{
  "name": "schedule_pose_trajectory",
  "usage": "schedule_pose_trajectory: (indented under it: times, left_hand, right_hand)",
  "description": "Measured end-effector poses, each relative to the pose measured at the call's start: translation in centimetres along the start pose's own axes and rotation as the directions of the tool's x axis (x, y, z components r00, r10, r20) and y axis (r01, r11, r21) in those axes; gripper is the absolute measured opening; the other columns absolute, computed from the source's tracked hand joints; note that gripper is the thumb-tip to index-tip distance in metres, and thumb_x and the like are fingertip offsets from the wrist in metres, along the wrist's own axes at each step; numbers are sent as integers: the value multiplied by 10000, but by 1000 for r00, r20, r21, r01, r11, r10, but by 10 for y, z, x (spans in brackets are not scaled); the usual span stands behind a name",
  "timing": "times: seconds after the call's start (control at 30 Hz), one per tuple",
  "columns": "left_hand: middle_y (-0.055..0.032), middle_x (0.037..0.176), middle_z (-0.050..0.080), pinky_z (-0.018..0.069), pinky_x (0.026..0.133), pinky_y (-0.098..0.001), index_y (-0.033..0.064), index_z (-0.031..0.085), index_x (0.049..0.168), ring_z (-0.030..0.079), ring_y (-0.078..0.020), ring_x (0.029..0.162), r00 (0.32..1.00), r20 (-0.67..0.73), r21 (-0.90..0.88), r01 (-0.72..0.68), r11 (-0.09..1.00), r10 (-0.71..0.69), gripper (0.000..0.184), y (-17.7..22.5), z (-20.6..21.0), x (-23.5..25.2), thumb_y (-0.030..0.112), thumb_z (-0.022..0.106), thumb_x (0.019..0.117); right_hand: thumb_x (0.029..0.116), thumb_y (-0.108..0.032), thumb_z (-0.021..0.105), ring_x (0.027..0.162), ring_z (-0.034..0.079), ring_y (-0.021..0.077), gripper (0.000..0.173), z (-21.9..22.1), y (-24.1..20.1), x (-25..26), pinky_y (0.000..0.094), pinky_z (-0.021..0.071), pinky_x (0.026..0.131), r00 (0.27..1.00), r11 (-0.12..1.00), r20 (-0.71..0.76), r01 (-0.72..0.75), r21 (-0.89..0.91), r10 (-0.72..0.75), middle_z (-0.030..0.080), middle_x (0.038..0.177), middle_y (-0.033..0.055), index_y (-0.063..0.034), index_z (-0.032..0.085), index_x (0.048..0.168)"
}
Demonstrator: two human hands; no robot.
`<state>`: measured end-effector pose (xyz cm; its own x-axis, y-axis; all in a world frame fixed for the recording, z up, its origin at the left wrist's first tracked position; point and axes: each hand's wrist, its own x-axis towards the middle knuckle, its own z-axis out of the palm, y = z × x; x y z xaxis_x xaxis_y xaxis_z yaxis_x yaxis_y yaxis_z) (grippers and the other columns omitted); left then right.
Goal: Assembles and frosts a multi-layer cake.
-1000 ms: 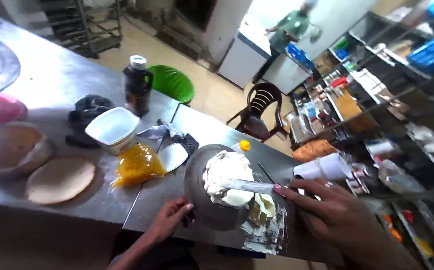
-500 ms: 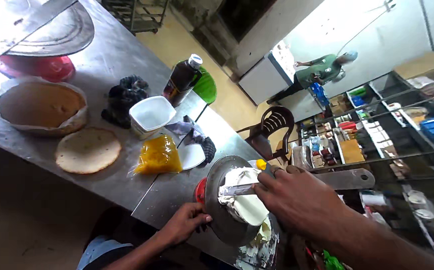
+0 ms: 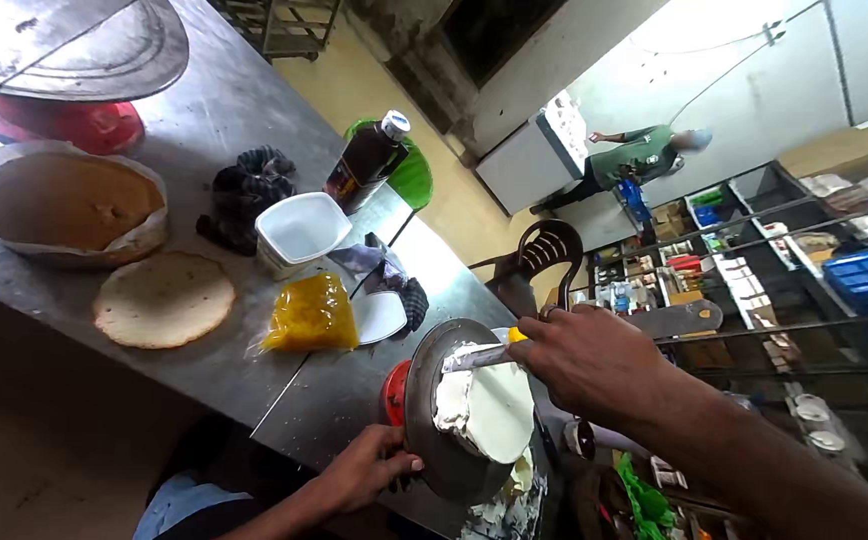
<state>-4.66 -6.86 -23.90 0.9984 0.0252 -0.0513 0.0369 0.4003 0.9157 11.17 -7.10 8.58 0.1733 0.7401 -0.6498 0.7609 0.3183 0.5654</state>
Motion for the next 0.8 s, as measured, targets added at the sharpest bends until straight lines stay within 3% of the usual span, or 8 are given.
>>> schedule_pose_trajectory:
  times: [0.1,0.17,0.23,0.4,0.53,0.63,0.7,0.8]
  left_hand:
    - [-41,879,754,619,748,-322,20,679,1012,729,-127,750,1000,-10,-12,8,1000,-8,227,-1,4,-1,238,617,1025]
    - [-41,886,755,620,750,-314,18,675,1015,730,-124,751,1000,-17,-18,9,1000,-9,219,2,1,0,223,600,1033]
    - [-41,875,751,622,751,-316,17,671,1003,730,-126,747,999,-37,-13,16,1000,-16,223,9,-7,2,225,596,1034]
    - [-21,818,713,608,729,-315,41,671,978,704,-117,720,993,-118,51,6,999,0,279,26,-32,9,283,551,1051]
    - [-41,840,732,632,744,-329,39,644,969,734,-138,738,998,-67,-10,20,1000,-21,265,23,-28,6,267,546,1061]
    - [-51,848,736,639,764,-342,22,636,964,742,-152,750,998,-53,-62,33,998,-36,242,18,-14,0,233,560,1055]
    - [-51,827,733,636,760,-338,17,641,945,737,-149,731,996,-77,-76,35,997,-41,239,14,-5,-2,213,554,1051]
    - [-50,813,731,637,745,-341,22,641,930,733,-150,711,994,-101,-84,24,996,-32,241,13,-7,0,213,556,1049]
  right_hand:
    - [918,-179,610,796,664,273,163,-6,-6,-3,431,523,588,990,996,139,-47,74,36,672,938,58,-198,732,1024]
    - [941,-161,584,827,665,314,218,-11,-18,-11,461,529,611,973,988,231,-58,140,24,673,987,93,-192,715,1113]
    - [934,-122,591,852,658,358,251,-7,-31,-23,501,533,633,974,981,227,-23,194,-22,664,996,125,-165,701,1155]
    - [880,-10,615,811,665,347,225,11,-52,-44,478,542,619,996,996,-48,74,58,-71,655,913,126,-95,711,1065]
    - [868,-1,660,807,666,320,187,14,-37,-31,461,547,645,966,999,-254,42,-9,-43,662,896,104,-101,738,1006]
    - [858,-89,712,885,681,314,146,8,-15,-15,469,559,697,989,1000,-145,-8,16,11,693,969,90,-120,747,996]
    - [889,-147,677,854,665,291,149,5,-10,-11,443,534,650,999,998,-16,-42,35,43,679,979,71,-153,742,1023]
    - [917,-148,634,796,666,310,164,0,-20,-18,448,531,586,997,993,67,-56,104,49,677,950,94,-151,729,1050]
